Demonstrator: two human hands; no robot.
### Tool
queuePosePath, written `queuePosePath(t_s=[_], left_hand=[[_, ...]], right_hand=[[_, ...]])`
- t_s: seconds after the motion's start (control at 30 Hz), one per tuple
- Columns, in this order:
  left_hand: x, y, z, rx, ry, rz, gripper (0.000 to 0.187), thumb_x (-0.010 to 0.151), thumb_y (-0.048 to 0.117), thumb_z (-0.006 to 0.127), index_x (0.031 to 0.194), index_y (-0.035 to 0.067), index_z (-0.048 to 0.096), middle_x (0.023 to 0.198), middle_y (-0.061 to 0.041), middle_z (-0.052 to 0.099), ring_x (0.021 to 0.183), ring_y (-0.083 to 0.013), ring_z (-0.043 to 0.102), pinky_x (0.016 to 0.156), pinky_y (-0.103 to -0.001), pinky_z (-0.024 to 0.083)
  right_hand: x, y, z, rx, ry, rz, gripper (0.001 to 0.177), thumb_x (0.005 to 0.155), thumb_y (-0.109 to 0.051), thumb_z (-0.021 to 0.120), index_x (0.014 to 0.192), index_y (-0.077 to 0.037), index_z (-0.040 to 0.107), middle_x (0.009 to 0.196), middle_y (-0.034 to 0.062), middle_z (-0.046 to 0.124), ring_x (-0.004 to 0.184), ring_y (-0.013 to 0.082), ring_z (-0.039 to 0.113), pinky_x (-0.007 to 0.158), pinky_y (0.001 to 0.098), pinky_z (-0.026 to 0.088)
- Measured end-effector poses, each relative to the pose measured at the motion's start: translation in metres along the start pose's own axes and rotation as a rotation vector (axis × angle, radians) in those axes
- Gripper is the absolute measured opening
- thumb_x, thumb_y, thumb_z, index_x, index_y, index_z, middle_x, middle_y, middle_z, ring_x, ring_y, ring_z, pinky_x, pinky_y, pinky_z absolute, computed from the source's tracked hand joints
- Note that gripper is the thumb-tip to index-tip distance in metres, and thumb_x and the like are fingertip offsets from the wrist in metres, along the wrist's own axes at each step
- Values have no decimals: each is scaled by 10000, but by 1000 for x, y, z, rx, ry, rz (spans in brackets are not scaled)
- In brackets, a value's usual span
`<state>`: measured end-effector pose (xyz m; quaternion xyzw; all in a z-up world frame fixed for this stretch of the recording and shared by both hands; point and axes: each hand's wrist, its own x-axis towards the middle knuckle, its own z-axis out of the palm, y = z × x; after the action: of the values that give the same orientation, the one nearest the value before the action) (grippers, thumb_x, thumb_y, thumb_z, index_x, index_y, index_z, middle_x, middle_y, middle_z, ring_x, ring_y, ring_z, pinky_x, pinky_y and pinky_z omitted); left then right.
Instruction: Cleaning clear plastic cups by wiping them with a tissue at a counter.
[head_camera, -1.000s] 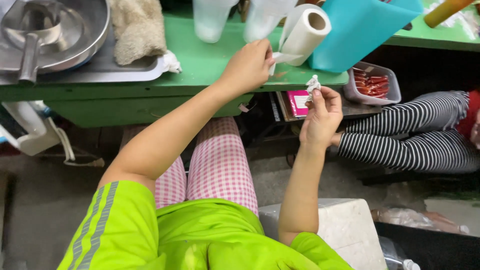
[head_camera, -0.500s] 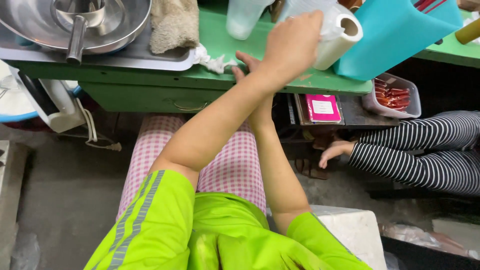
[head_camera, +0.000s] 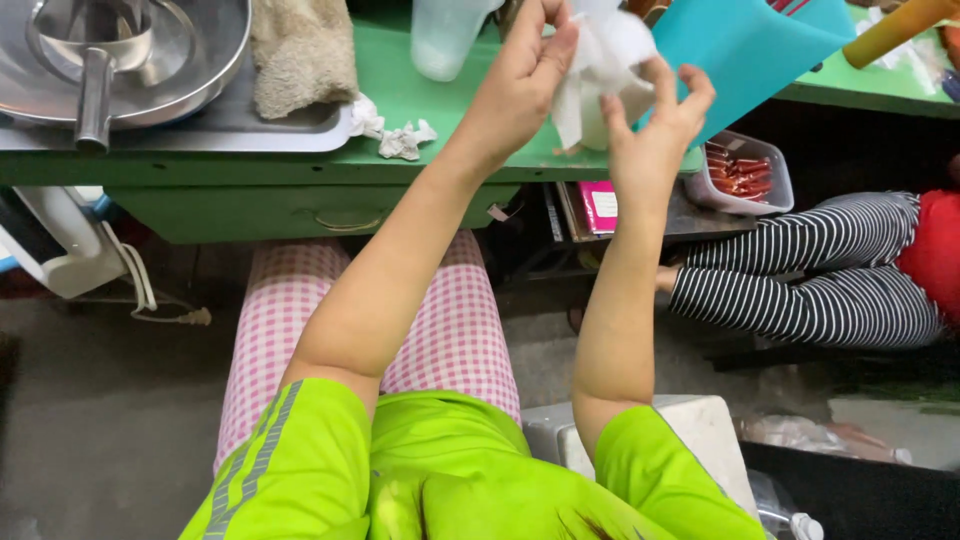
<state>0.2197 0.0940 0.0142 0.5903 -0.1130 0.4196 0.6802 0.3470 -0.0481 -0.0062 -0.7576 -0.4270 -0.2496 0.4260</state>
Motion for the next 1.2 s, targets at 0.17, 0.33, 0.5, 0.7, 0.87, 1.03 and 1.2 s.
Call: queuePosePath(t_s=[0.17, 0.33, 0.5, 0.7, 0.87, 1.03, 1.2], left_hand=[[-6, 5, 0, 374, 125, -75, 367, 1007, 525, 454, 1042, 180, 336, 904, 6, 446, 751, -133, 482, 656, -290, 415], [-18, -1, -6, 943, -67, -279, 953, 801, 679, 766, 1369, 114, 250, 1386, -94, 487, 882, -353, 658, 599, -481, 479], [-29, -14, -13, 1175, -263, -520, 558, 899, 453, 762, 1331, 146, 585, 1114, -207, 705, 1014, -507, 703, 823, -636, 566], [-30, -16, -4, 853, -131, -435, 274, 945, 385, 585, 1019, 163, 728, 916, -157, 745, 944, -410, 713, 814, -510, 569], [-34, -36, -19, 547, -39, -328, 218, 951, 334, 623, 940, 127, 690, 962, -124, 629, 982, -343, 666, 868, -447, 529], [-42, 15, -7, 305, 66, -441, 208, 942, 349, 660, 938, 147, 707, 792, -10, 615, 801, -142, 594, 750, -315, 501], [-38, 26, -10, 131, 198, -381, 211, 890, 285, 779, 896, 111, 660, 707, 40, 588, 678, -67, 539, 595, -220, 452]], right_hand=[[-2, 8, 6, 68, -116, 99, 349, 811, -86, 801, 1068, -82, 565, 1212, 131, 479, 1120, 305, 568, 906, 369, 475], [-11, -15, -26, 278, -236, 143, 312, 877, -153, 789, 1008, -140, 506, 1171, 41, 489, 1092, 195, 508, 852, 301, 447], [-21, 20, -28, 579, -304, 121, 387, 827, -36, 850, 954, -83, 487, 1401, 100, 520, 1306, 281, 524, 1060, 529, 454], [-30, 12, -9, 597, -248, 162, 576, 803, -140, 939, 1161, -106, 490, 1300, 136, 542, 1242, 315, 540, 1038, 568, 473], [-37, -7, 5, 698, -51, 184, 1028, 800, -82, 970, 1575, -188, 303, 1368, 135, 559, 1287, 211, 502, 1168, 473, 408], [-44, 15, 19, 793, 1, 323, 1037, 771, -154, 994, 1577, -212, 345, 1404, 113, 551, 1249, 248, 543, 1082, 496, 491], [-35, 11, -6, 1047, 43, 503, 849, 801, -190, 902, 1508, -149, 434, 1242, 79, 639, 1061, 220, 695, 858, 434, 684]])
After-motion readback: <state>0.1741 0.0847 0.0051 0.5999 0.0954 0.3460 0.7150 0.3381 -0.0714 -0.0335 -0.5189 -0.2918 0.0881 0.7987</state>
